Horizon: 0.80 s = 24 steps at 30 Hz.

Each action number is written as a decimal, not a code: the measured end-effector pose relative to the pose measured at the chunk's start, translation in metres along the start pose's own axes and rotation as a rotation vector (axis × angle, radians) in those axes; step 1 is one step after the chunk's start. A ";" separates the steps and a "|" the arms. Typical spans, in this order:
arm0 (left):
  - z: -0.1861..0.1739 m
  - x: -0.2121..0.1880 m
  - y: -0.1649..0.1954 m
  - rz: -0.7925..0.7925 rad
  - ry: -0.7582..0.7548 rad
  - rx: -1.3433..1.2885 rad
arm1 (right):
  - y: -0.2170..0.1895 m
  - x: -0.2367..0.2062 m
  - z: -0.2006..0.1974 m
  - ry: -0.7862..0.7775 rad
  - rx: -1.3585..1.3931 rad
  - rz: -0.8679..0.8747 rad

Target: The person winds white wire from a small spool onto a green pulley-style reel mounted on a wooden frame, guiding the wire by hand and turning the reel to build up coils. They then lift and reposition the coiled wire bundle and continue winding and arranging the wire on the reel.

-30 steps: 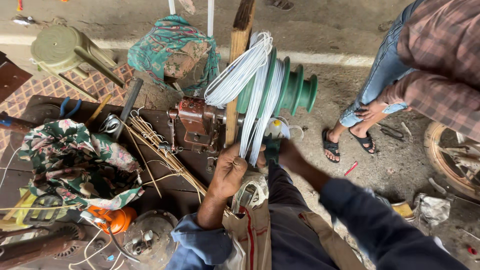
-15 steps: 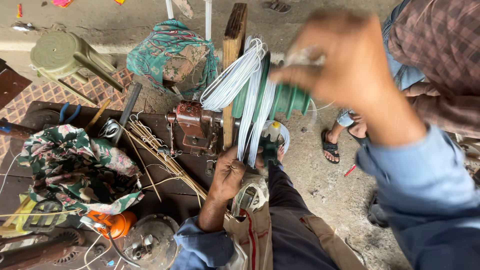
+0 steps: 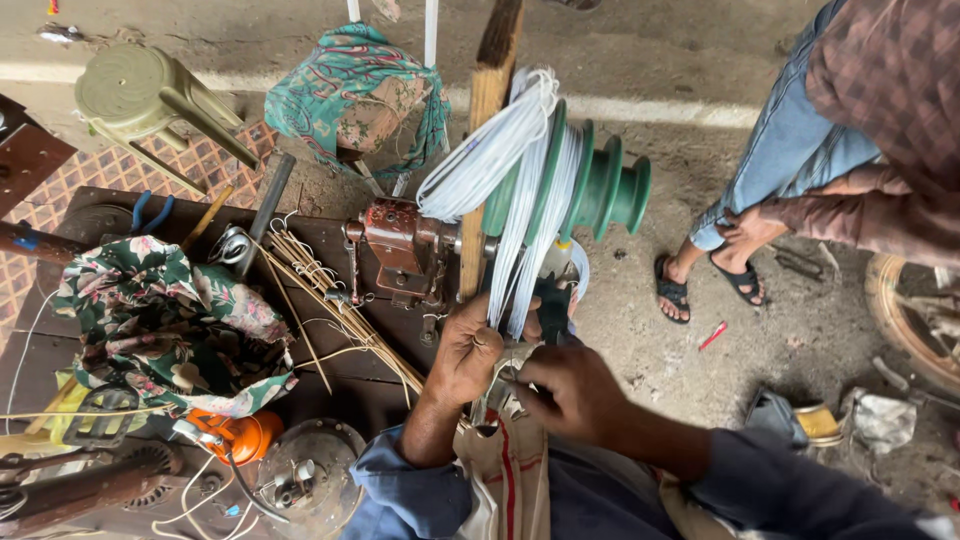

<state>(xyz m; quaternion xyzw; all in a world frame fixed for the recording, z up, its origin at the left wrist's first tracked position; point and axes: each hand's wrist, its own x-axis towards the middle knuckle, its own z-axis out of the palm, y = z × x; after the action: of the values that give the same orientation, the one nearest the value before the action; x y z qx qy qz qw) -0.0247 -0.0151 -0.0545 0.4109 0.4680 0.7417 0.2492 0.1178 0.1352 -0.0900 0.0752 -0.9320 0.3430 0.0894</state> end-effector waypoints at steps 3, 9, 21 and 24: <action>-0.001 -0.002 -0.002 0.014 0.020 0.136 | -0.050 0.033 -0.081 -0.034 -0.457 -0.366; -0.003 -0.004 -0.007 -0.034 0.066 0.211 | -0.099 0.082 -0.140 -0.041 -0.655 -0.591; -0.002 -0.003 -0.011 -0.018 0.014 0.053 | -0.118 0.087 -0.204 0.234 -0.781 -0.690; 0.001 -0.003 -0.008 -0.049 0.017 -0.026 | -0.102 0.106 -0.238 0.357 -0.738 -0.707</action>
<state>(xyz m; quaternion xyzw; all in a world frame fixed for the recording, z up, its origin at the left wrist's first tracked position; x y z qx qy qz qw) -0.0221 -0.0135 -0.0630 0.3898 0.4704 0.7447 0.2687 0.0623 0.2058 0.1751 0.2882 -0.8789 -0.0508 0.3767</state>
